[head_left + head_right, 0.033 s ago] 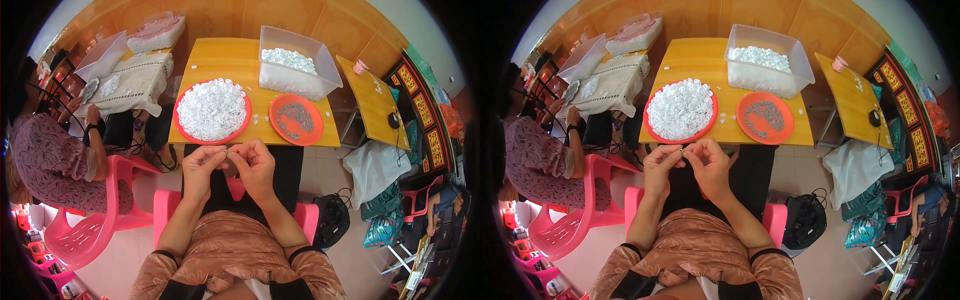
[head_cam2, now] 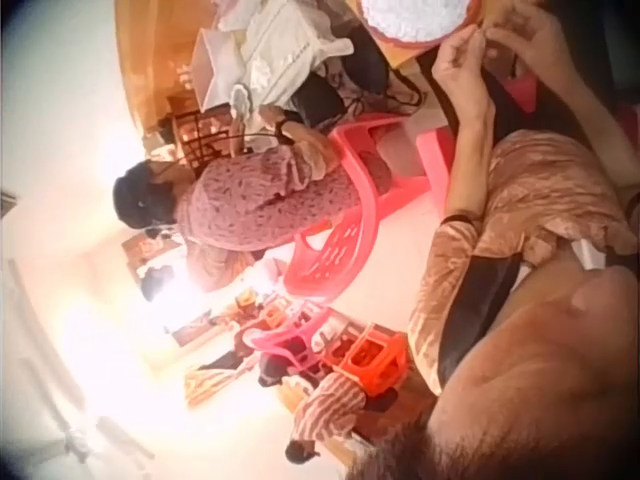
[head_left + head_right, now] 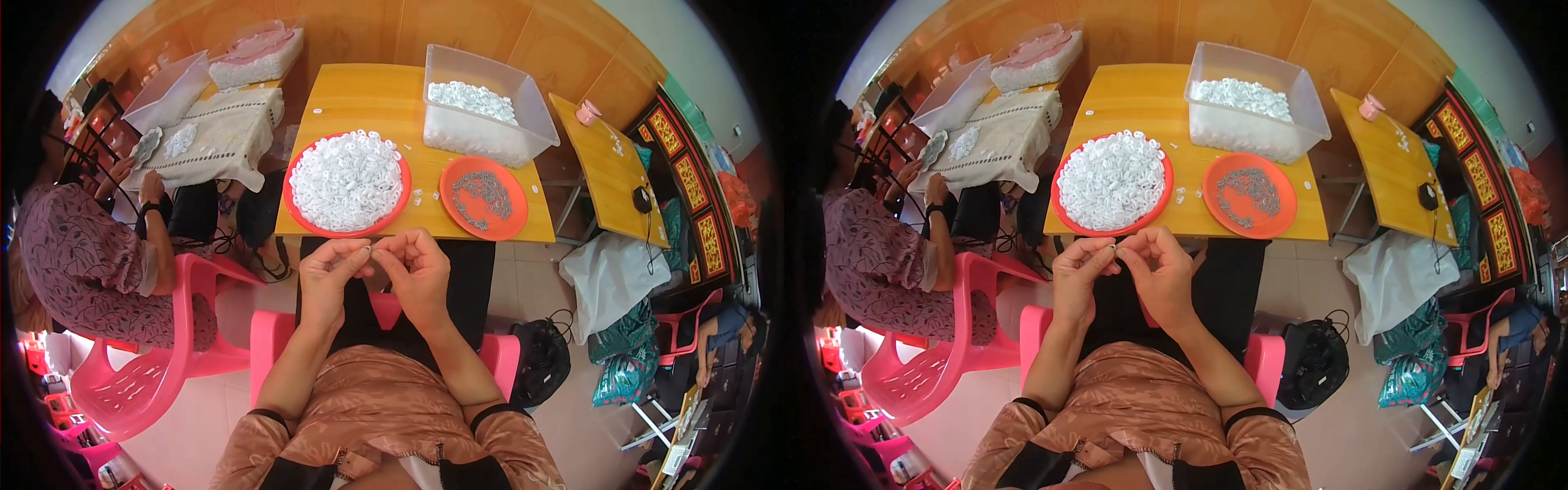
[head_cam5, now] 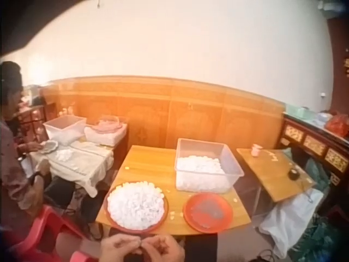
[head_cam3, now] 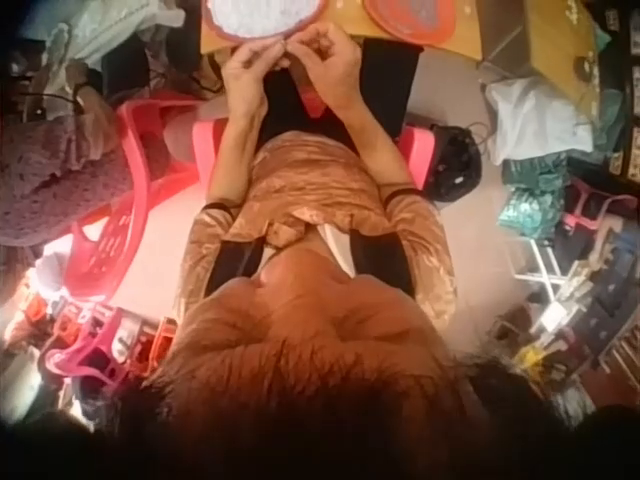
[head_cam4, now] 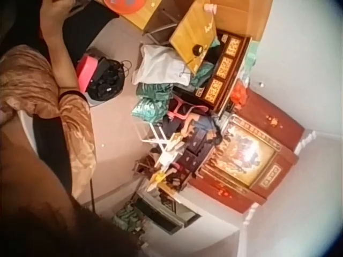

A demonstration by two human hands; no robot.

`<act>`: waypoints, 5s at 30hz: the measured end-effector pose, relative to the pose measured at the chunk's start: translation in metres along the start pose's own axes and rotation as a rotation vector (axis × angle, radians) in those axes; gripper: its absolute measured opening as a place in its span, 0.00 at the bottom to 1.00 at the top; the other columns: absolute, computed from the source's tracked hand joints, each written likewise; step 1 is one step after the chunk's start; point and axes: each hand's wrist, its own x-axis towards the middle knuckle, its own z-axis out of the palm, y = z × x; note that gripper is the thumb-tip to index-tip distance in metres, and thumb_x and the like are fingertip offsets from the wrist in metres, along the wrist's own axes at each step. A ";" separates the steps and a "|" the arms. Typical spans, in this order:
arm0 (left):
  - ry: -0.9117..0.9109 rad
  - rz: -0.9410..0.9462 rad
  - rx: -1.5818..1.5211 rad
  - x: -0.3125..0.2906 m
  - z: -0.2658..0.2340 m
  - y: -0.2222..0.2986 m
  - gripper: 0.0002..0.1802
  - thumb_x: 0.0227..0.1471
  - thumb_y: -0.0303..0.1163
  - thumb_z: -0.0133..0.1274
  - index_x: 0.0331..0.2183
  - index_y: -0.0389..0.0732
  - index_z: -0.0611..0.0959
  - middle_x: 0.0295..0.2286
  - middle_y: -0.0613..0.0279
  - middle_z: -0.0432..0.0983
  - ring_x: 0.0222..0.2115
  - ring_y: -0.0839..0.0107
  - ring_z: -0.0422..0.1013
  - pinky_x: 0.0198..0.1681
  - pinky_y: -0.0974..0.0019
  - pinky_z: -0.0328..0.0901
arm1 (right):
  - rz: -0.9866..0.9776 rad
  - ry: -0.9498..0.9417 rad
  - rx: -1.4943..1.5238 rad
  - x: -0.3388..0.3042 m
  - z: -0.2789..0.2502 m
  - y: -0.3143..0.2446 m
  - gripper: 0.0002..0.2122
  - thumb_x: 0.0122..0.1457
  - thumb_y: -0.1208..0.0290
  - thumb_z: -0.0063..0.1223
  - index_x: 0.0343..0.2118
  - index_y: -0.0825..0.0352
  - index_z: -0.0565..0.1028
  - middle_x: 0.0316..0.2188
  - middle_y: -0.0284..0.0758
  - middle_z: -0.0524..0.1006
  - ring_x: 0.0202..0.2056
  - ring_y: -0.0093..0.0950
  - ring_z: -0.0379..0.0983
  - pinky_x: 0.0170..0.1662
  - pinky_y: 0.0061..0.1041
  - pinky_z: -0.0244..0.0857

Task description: Manual assembly of small plastic components by inserting pins into circular bases.

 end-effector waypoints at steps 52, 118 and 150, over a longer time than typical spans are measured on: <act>-0.166 -0.142 -0.374 0.011 -0.002 -0.016 0.05 0.53 0.28 0.50 0.34 0.39 0.74 0.31 0.61 0.76 0.29 0.77 0.72 0.36 0.75 0.66 | 0.441 0.002 0.373 0.023 -0.013 0.019 0.08 0.53 0.76 0.55 0.36 0.71 0.75 0.24 0.29 0.76 0.24 0.14 0.69 0.27 0.11 0.61; -0.139 0.174 -0.043 0.003 0.000 -0.013 0.08 0.49 0.20 0.53 0.34 0.32 0.75 0.30 0.59 0.76 0.26 0.77 0.72 0.31 0.76 0.67 | 0.216 -0.020 0.331 0.004 -0.011 -0.016 0.12 0.52 0.83 0.54 0.35 0.68 0.62 0.31 0.38 0.77 0.34 0.19 0.73 0.39 0.16 0.67; -0.188 0.262 -0.090 0.012 -0.002 -0.034 0.17 0.52 0.38 0.53 0.38 0.34 0.79 0.44 0.54 0.71 0.27 0.80 0.64 0.28 0.77 0.60 | 0.389 -0.322 0.345 0.008 -0.007 -0.009 0.09 0.60 0.67 0.47 0.32 0.69 0.73 0.23 0.28 0.72 0.22 0.12 0.63 0.25 0.13 0.58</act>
